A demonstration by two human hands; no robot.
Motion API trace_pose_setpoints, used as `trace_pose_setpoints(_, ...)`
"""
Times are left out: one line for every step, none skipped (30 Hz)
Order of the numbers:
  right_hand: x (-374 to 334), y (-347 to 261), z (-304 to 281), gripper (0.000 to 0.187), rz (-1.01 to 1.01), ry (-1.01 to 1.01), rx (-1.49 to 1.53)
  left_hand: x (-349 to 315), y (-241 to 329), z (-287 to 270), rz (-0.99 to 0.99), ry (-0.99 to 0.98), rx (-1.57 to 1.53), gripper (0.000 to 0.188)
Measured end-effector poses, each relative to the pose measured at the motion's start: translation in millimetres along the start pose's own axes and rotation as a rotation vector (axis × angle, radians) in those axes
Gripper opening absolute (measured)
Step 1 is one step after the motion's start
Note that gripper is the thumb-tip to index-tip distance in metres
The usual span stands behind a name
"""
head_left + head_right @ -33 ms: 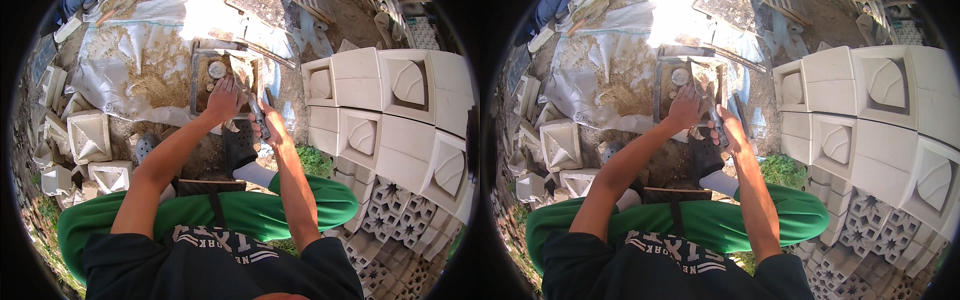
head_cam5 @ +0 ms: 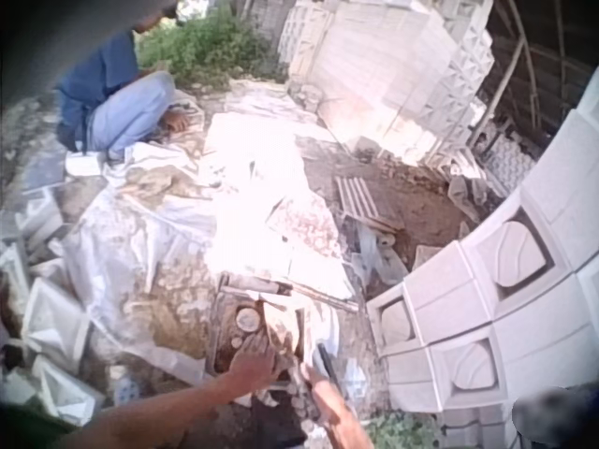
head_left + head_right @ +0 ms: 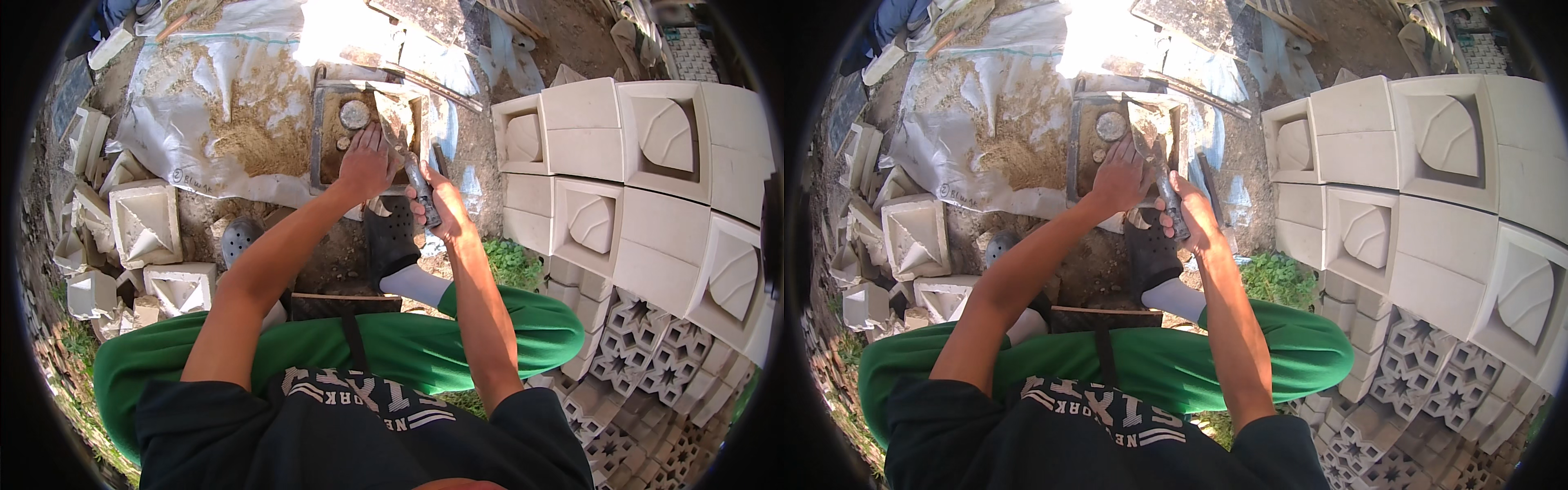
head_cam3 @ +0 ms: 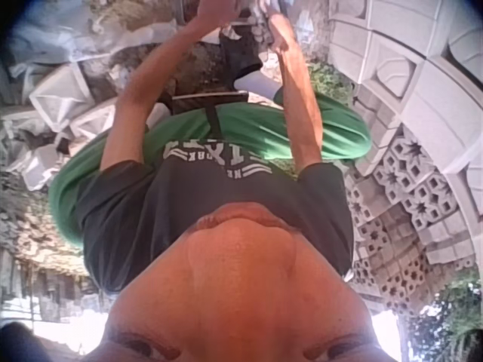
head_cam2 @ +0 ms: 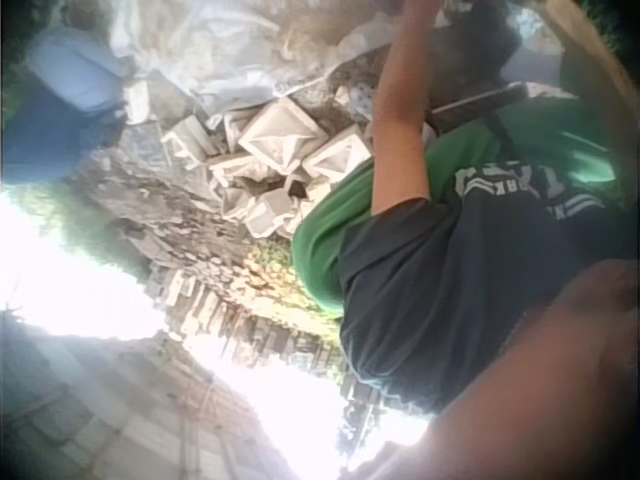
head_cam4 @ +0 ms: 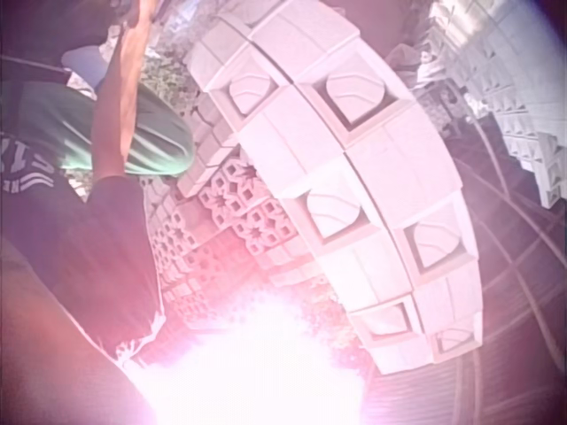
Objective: The person uses a trowel to scoop a sandy mixture from a bag and fills several circular molds on a board, smoothing and pressing the material by hand and with the tool.
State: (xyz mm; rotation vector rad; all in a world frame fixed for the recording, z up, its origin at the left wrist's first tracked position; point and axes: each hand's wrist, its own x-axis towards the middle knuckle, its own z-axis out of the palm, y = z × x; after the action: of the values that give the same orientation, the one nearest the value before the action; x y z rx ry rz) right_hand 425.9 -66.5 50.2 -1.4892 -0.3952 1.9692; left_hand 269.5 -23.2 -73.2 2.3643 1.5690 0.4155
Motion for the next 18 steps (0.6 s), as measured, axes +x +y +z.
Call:
trace_pose_setpoints(2,0,1,0.031,0.0,-0.002,-0.002,1,-1,0,-0.002,0.001,0.001,0.063)
trace_pose_setpoints(4,2,1,0.031,-0.011,0.02,-0.003,1,0,-1,-0.017,-0.039,-0.084,0.064)
trace_pose_setpoints(6,2,0,0.031,-0.024,0.043,-0.004,2,1,-2,-0.032,-0.079,-0.168,0.065)
trace_pose_setpoints(7,1,-1,0.031,-0.025,0.046,-0.005,3,2,-3,-0.03,-0.078,-0.171,0.065)
trace_pose_setpoints(8,0,-4,0.032,-0.031,0.053,0.016,4,4,-2,-0.01,0.014,-0.179,0.065)
trace_pose_setpoints(9,-1,-8,0.032,-0.037,0.06,0.038,5,7,0,0.011,0.106,-0.188,0.066)
trace_pose_setpoints(10,-3,-12,0.032,-0.036,0.066,0.047,8,11,2,0.017,0.097,-0.188,0.066)
trace_pose_setpoints(11,-7,-9,0.032,-0.038,0.045,0.037,9,9,3,-0.029,0.1,-0.189,0.067)
trace_pose_setpoints(10,-10,-7,0.032,-0.041,0.025,0.028,11,9,5,-0.074,0.102,-0.192,0.069)
trace_pose_setpoints(7,-13,-6,0.031,-0.033,0.051,0.025,11,8,8,-0.08,0.102,-0.192,0.069)
trace_pose_setpoints(7,-15,-8,0.031,-0.032,0.052,0.02,15,9,8,-0.096,0.091,-0.193,0.069)
trace_pose_setpoints(5,-15,-12,0.031,-0.013,0.047,0.045,18,11,9,-0.113,0.08,-0.194,0.07)
trace_pose_setpoints(3,-16,-16,0.031,0.005,0.042,0.069,21,12,9,-0.117,0.082,-0.197,0.07)
trace_pose_setpoints(-3,-17,-15,0.034,0.021,0.039,0.063,25,11,9,-0.109,0.014,-0.173,0.068)
trace_pose_setpoints(-10,-16,-20,0.034,0.026,0.037,0.057,27,13,5,-0.103,-0.054,-0.15,0.066)
trace_pose_setpoints(-17,-16,-26,0.038,0.061,-0.052,0.175,29,18,2,-0.111,-0.053,-0.152,0.066)
trace_pose_setpoints(-23,-16,-29,0.043,0.094,-0.139,0.295,32,24,-3,-0.091,-0.092,-0.145,0.059)
trace_pose_setpoints(-27,-16,-29,0.046,0.116,-0.141,0.358,34,29,-7,-0.072,-0.13,-0.138,0.052)
